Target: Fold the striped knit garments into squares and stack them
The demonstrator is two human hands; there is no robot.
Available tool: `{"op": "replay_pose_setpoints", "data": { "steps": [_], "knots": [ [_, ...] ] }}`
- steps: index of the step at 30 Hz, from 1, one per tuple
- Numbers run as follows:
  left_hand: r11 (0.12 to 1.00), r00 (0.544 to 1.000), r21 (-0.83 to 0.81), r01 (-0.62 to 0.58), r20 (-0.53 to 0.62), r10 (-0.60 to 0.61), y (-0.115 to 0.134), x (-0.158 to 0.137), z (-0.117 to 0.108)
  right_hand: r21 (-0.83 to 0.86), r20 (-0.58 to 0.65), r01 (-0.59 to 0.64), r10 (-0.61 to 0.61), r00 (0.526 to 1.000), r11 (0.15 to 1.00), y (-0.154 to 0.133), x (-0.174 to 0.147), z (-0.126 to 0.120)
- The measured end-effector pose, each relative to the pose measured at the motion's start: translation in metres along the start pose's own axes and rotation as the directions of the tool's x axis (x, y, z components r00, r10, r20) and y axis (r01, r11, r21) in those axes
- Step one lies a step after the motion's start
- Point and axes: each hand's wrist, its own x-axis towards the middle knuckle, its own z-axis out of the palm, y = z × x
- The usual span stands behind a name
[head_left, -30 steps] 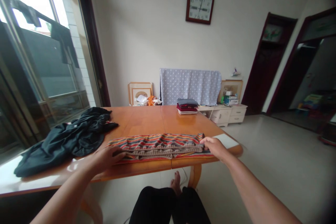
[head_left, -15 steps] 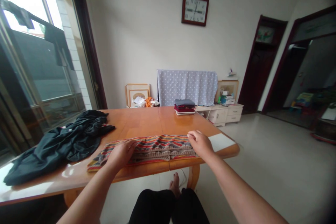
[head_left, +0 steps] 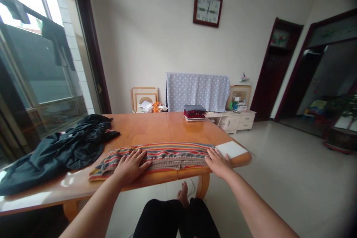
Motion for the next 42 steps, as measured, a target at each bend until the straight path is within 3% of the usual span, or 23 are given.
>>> {"op": "replay_pose_setpoints", "data": {
  "steps": [5,9,15,19,25,35,42],
  "knots": [
    [1.0,0.998,0.009,-0.026,-0.059,0.026,0.003,-0.003,0.001,-0.009,-0.019,-0.01,0.009,1.0,1.0,-0.002,-0.002,-0.002],
    [1.0,0.99,0.01,-0.023,-0.137,0.024,0.015,-0.013,-0.008,-0.021,-0.123,0.03,-0.033,0.992,0.999,-0.007,0.0,0.0],
    [0.999,0.965,0.013,0.031,-0.26,-0.027,0.017,-0.027,-0.016,0.005,-0.323,0.247,-0.232,0.918,0.969,-0.008,0.011,0.01],
    [0.988,0.955,0.014,0.155,-0.258,-0.146,-0.004,-0.037,-0.012,-0.006,-0.256,0.285,-0.277,0.926,0.959,-0.003,0.009,0.026],
    [0.987,0.977,0.0,0.159,-0.142,-0.158,-0.022,-0.043,-0.012,-0.007,-0.166,0.237,-0.235,0.958,0.971,0.006,0.009,0.039],
    [0.985,0.97,0.033,0.168,-0.184,-0.16,-0.023,-0.041,-0.007,-0.022,-0.242,0.203,-0.203,0.949,0.979,0.004,0.01,0.049],
    [0.985,0.968,0.043,0.166,-0.197,-0.155,-0.025,-0.04,-0.004,-0.008,-0.226,0.177,-0.174,0.958,0.984,-0.001,0.006,0.043]
  ]
}}
